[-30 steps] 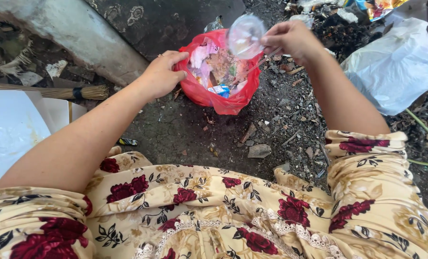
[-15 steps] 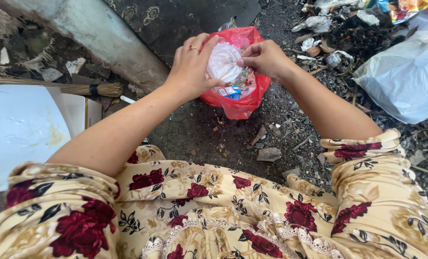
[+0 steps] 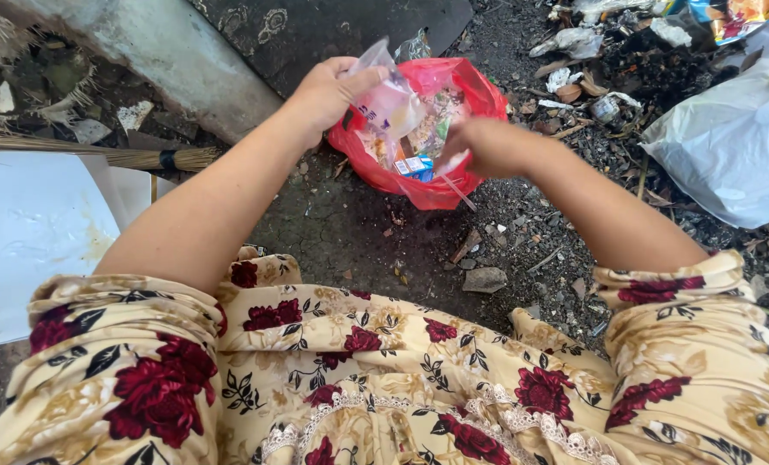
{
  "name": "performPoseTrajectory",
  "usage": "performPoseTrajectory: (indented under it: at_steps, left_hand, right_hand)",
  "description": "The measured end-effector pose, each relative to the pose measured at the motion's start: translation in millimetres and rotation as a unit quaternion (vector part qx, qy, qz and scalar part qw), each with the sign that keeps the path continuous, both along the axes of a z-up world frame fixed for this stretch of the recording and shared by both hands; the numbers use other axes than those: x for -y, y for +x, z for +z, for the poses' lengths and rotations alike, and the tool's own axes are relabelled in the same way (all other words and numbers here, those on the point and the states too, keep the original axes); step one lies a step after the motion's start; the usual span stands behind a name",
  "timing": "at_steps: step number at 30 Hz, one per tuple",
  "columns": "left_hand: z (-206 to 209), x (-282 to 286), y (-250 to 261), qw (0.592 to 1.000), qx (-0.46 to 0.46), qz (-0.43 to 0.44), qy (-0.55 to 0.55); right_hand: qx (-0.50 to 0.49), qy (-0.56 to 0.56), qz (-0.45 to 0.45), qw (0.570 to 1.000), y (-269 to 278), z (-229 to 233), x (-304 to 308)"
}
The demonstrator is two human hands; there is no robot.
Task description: Gathering and sorting trash from a ground area into plastic bags using hands and a broom.
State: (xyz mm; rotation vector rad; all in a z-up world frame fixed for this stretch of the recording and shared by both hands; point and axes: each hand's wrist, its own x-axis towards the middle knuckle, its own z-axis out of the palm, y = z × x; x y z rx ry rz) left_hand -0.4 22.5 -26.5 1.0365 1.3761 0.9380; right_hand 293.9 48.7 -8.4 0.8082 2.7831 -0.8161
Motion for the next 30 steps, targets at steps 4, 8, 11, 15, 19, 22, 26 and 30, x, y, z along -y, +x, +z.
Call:
performPoseTrajectory:
  at_steps: [4, 8, 11, 15, 19, 22, 26, 30]
  left_hand:
    - [-2, 0, -8, 0.994, 0.098, -0.052, 0.025]
    - [18, 3, 0, 0.993, 0.107, -0.022, -0.047]
    - [7, -2, -3, 0.994, 0.092, -0.008, -0.057]
    - [-5, -15, -6, 0.978, -0.144, -0.011, 0.150]
    - [16, -19, -1, 0.877, -0.320, -0.066, 0.353]
    - [42, -15, 17, 0.877, -0.333, -0.083, 0.337]
    - [37, -6, 34, 0.847, -0.379, -0.096, 0.360]
    - [29, 8, 45, 0.841, -0.385, -0.091, 0.368]
  right_hand:
    - [0.108, -0.036, 0.076, 0.991, -1, 6, 37]
    - [0.007, -0.047, 0.055, 0.997, 12, -14, 23]
    - [-0.152, -0.115, -0.112, 0.975, 11, 0, 6]
    - [-0.272, -0.072, -0.256, 0.925, 16, 32, -28]
    - [-0.267, 0.187, -0.170, 0.930, 25, 71, -38]
    - [-0.213, 0.257, -0.124, 0.934, 23, 78, -31]
    - [-0.179, 0.344, -0.109, 0.915, 13, 77, -12]
    - [-0.101, 0.445, -0.061, 0.888, -3, 77, 4]
